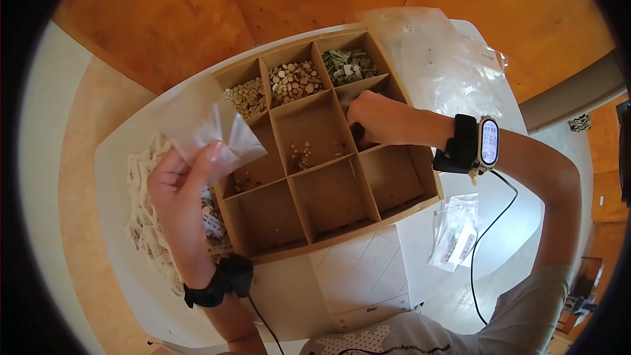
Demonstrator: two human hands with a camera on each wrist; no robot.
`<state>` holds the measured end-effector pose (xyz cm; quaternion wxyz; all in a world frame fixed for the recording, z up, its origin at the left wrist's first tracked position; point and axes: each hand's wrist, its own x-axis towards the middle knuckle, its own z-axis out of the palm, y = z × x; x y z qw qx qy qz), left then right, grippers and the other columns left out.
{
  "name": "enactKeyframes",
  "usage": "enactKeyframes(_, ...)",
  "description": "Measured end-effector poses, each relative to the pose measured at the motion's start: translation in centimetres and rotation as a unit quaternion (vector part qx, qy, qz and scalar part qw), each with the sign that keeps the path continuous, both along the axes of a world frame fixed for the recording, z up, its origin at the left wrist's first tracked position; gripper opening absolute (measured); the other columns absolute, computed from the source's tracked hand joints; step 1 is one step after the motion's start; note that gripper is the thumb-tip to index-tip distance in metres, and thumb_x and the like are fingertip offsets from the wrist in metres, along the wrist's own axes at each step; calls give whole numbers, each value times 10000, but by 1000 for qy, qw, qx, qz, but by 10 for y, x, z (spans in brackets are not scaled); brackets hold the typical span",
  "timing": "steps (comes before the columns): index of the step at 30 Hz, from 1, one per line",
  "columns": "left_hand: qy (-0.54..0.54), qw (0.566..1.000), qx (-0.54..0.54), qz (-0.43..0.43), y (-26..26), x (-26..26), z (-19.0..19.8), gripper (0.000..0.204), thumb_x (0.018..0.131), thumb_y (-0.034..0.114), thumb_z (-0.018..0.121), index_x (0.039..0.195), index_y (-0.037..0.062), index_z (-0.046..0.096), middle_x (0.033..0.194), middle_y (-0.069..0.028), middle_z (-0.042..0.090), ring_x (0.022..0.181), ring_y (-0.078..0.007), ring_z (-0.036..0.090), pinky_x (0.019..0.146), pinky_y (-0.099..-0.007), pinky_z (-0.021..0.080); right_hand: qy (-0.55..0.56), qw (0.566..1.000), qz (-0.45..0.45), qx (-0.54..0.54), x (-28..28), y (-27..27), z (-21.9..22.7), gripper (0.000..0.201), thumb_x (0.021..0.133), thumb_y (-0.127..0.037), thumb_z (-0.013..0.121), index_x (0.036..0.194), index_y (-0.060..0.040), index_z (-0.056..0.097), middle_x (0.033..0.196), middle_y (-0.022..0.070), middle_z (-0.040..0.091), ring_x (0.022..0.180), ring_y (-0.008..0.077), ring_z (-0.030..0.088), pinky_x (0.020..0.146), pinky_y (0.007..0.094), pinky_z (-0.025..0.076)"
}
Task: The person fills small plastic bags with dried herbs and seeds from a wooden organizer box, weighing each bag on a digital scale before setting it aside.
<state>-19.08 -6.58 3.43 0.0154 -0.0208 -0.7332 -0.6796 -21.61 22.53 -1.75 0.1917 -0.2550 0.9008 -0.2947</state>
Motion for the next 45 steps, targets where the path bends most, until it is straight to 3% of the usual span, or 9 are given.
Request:
enactKeyframes(3, -48, 997, -9, -57, 7, 1, -3, 121, 794, 36, 644, 887, -41, 637, 793, -71, 656, 693, -81, 597, 637, -196, 470, -12, 999, -26, 42, -8, 2, 0, 225, 622, -24, 682, 843, 14, 664, 776, 186, 632, 703, 279, 624, 636, 322, 491)
enactKeyframes(9, -129, 981, 17, -146, 25, 4, -14, 72, 789, 12, 640, 834, -43, 630, 804, -89, 659, 681, -92, 613, 628, -207, 501, 12, 985, -139, -100, -19, -14, 71, 162, 653, -92, 688, 781, 8, 678, 711, 60, 652, 670, 120, 611, 644, 252, 493)
enactKeyframes(23, -109, 962, 38, -247, 28, 5, -17, 168, 730, 1, 700, 861, -48, 607, 829, -92, 655, 781, -134, 632, 715, -250, 523, 82, 981, 83, -156, -6, -61, 107, 106, 674, -18, 682, 777, -1, 667, 735, 75, 654, 666, 136, 628, 625, 233, 496)
enactKeyframes(31, -70, 963, 151, -214, 29, 7, -25, 261, 894, 174, 540, 1035, -43, 569, 905, -58, 621, 834, -101, 585, 753, -243, 490, 68, 973, 136, -174, -7, -69, 94, 171, 676, -35, 680, 845, -24, 656, 740, 79, 653, 668, 152, 633, 623, 243, 497)
enactKeyframes(34, -93, 966, 140, -199, 26, 5, -32, 316, 929, 231, 477, 1069, -39, 563, 968, -74, 611, 881, -116, 580, 773, -259, 487, 94, 980, 123, -125, -4, -70, 96, 202, 700, -52, 689, 895, -32, 640, 742, 44, 642, 659, 118, 621, 615, 231, 495)
enactKeyframes(37, -88, 967, 144, -190, 24, 3, -29, 355, 951, 243, 408, 1126, -48, 510, 1114, -145, 556, 981, -216, 572, 826, -348, 485, 63, 964, -12, -259, 3, -64, 105, 169, 681, -77, 664, 833, -7, 650, 726, 93, 652, 658, 179, 634, 604, 262, 495)
enactKeyframes(39, -63, 973, 159, -157, 21, -1, -27, 368, 958, 237, 374, 1162, -54, 473, 1208, -187, 500, 1040, -278, 557, 854, -401, 484, 81, 956, -122, -252, -7, -42, 98, 258, 764, -106, 683, 997, -36, 599, 761, 0, 611, 693, 48, 587, 594, 199, 483)
enactKeyframes(42, -26, 979, 190, -65, 14, -9, -27, 386, 953, 202, 369, 1245, -50, 381, 1304, -208, 407, 1101, -321, 517, 900, -443, 462, 38, 998, -51, 17, -24, 0, 53, 238, 720, -72, 660, 931, 13, 591, 823, 109, 633, 757, 193, 628, 678, 279, 504)
enactKeyframes(45, -45, 967, 250, 3, 12, -15, -33, 424, 948, 212, 374, 1279, -46, 320, 1323, -200, 391, 1136, -325, 488, 930, -444, 437, 67, 993, -2, 102, -9, 5, 11, 287, 722, -48, 586, 1001, 13, 559, 935, 182, 563, 894, 314, 572, 793, 338, 471)
